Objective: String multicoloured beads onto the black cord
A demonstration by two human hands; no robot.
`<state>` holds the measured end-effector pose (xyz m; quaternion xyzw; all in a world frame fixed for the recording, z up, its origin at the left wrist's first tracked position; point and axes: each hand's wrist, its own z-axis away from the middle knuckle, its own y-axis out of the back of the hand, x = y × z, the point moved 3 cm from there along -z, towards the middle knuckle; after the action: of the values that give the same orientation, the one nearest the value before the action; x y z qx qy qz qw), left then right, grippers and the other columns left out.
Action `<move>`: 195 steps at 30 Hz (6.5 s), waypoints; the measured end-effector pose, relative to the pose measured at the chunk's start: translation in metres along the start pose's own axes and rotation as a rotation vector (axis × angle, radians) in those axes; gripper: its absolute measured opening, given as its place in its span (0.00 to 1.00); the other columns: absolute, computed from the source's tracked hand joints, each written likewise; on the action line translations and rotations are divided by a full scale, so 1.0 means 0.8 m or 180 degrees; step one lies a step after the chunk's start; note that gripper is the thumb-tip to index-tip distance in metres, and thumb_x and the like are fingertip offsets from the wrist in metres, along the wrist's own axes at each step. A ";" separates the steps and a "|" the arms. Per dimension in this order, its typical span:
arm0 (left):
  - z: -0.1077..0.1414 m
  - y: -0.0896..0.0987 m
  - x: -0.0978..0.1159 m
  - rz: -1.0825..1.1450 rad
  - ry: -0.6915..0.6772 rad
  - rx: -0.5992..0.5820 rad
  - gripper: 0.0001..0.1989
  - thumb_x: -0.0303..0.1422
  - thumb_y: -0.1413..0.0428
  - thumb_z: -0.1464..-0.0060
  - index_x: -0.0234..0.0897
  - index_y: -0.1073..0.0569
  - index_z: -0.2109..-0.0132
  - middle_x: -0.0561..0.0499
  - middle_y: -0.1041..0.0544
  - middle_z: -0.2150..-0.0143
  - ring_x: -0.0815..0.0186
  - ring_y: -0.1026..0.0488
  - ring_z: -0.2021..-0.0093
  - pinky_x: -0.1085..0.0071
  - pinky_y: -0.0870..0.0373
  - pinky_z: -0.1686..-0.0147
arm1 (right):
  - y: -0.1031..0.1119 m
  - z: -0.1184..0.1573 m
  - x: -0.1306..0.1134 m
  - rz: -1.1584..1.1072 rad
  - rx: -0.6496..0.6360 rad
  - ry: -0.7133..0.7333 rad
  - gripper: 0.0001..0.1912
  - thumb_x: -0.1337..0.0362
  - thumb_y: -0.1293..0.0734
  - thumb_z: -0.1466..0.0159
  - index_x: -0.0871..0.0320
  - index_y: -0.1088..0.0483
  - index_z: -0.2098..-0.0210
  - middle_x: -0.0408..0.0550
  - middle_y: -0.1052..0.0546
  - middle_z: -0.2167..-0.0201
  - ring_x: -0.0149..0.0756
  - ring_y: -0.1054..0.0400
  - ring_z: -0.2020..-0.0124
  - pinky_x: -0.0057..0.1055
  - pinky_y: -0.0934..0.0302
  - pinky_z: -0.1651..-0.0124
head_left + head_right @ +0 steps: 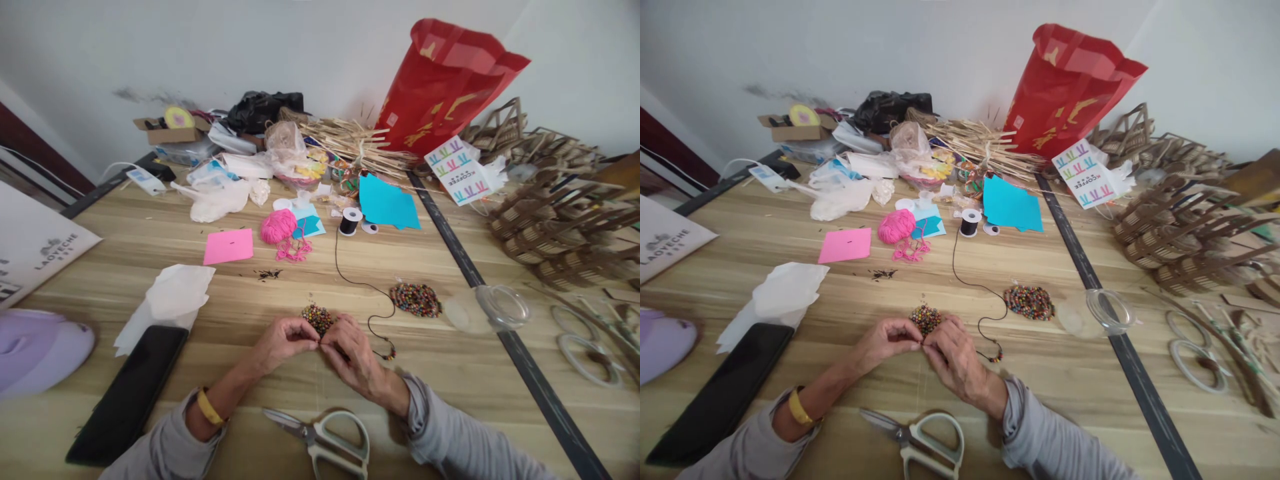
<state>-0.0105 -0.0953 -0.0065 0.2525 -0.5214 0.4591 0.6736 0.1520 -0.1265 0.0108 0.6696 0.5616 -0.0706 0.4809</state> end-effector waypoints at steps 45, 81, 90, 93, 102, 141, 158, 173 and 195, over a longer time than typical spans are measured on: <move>0.001 -0.001 0.000 0.0027 -0.0176 -0.0294 0.13 0.36 0.32 0.63 0.31 0.24 0.72 0.52 0.25 0.75 0.71 0.32 0.73 0.74 0.38 0.69 | 0.002 -0.002 -0.004 -0.0411 0.0003 0.0122 0.05 0.64 0.39 0.31 0.57 0.34 0.64 0.47 0.28 0.70 0.35 0.35 0.67 0.34 0.39 0.62; 0.005 -0.001 0.006 -0.0120 -0.0202 -0.0419 0.13 0.37 0.34 0.59 0.30 0.26 0.73 0.52 0.27 0.75 0.71 0.34 0.73 0.75 0.39 0.70 | 0.004 0.000 -0.010 -0.0382 -0.0253 0.0090 0.02 0.66 0.39 0.35 0.57 0.37 0.65 0.48 0.31 0.70 0.36 0.37 0.66 0.34 0.40 0.63; 0.007 -0.001 0.011 -0.0169 -0.0218 -0.0399 0.14 0.37 0.35 0.58 0.30 0.27 0.73 0.53 0.28 0.75 0.71 0.35 0.73 0.75 0.40 0.70 | 0.007 0.002 -0.009 -0.0642 -0.0201 0.0122 0.13 0.53 0.39 0.35 0.56 0.39 0.68 0.48 0.33 0.70 0.38 0.37 0.65 0.35 0.41 0.63; 0.007 -0.002 0.009 -0.0219 -0.0231 -0.0413 0.14 0.38 0.35 0.59 0.30 0.27 0.73 0.52 0.28 0.75 0.71 0.35 0.73 0.75 0.40 0.70 | 0.005 0.001 -0.007 -0.0566 -0.0145 0.0030 0.08 0.58 0.37 0.34 0.57 0.37 0.64 0.48 0.30 0.70 0.36 0.36 0.67 0.34 0.41 0.63; 0.005 -0.001 0.007 -0.0426 -0.0432 -0.0406 0.13 0.38 0.36 0.56 0.30 0.27 0.73 0.51 0.28 0.74 0.70 0.34 0.72 0.75 0.39 0.69 | 0.001 0.001 -0.004 -0.0353 -0.0189 0.0001 0.03 0.68 0.39 0.33 0.57 0.34 0.62 0.48 0.27 0.70 0.34 0.35 0.68 0.31 0.40 0.64; 0.011 0.028 0.024 -0.3290 -0.1568 0.0511 0.07 0.25 0.47 0.44 0.36 0.24 0.65 0.48 0.25 0.65 0.63 0.29 0.61 0.69 0.33 0.59 | 0.002 0.000 -0.002 -0.0328 -0.0073 -0.0099 0.06 0.68 0.40 0.31 0.57 0.33 0.64 0.48 0.28 0.69 0.34 0.34 0.66 0.30 0.38 0.63; 0.011 0.026 0.021 -0.3476 -0.1625 0.0484 0.08 0.27 0.49 0.42 0.36 0.25 0.65 0.49 0.26 0.66 0.62 0.31 0.61 0.65 0.34 0.56 | 0.002 0.002 0.000 -0.0282 -0.0089 -0.0184 0.06 0.68 0.41 0.31 0.58 0.34 0.64 0.48 0.28 0.69 0.35 0.35 0.67 0.31 0.39 0.64; 0.007 0.015 0.011 -0.0626 -0.0215 -0.0103 0.09 0.33 0.37 0.58 0.30 0.24 0.70 0.51 0.23 0.74 0.71 0.31 0.74 0.75 0.36 0.71 | 0.003 -0.001 -0.001 -0.0167 -0.0027 -0.0180 0.07 0.69 0.42 0.33 0.57 0.36 0.67 0.47 0.30 0.72 0.34 0.38 0.70 0.30 0.42 0.67; 0.005 0.011 0.008 -0.0266 -0.0063 -0.0326 0.09 0.31 0.35 0.59 0.31 0.24 0.70 0.51 0.21 0.73 0.70 0.28 0.72 0.75 0.34 0.68 | 0.002 -0.002 -0.006 -0.0178 -0.0155 -0.0070 0.06 0.70 0.41 0.33 0.57 0.35 0.66 0.47 0.30 0.72 0.35 0.37 0.68 0.31 0.42 0.65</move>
<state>-0.0196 -0.0923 -0.0004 0.2437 -0.5399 0.4007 0.6989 0.1513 -0.1286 0.0155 0.6409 0.5764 -0.0777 0.5010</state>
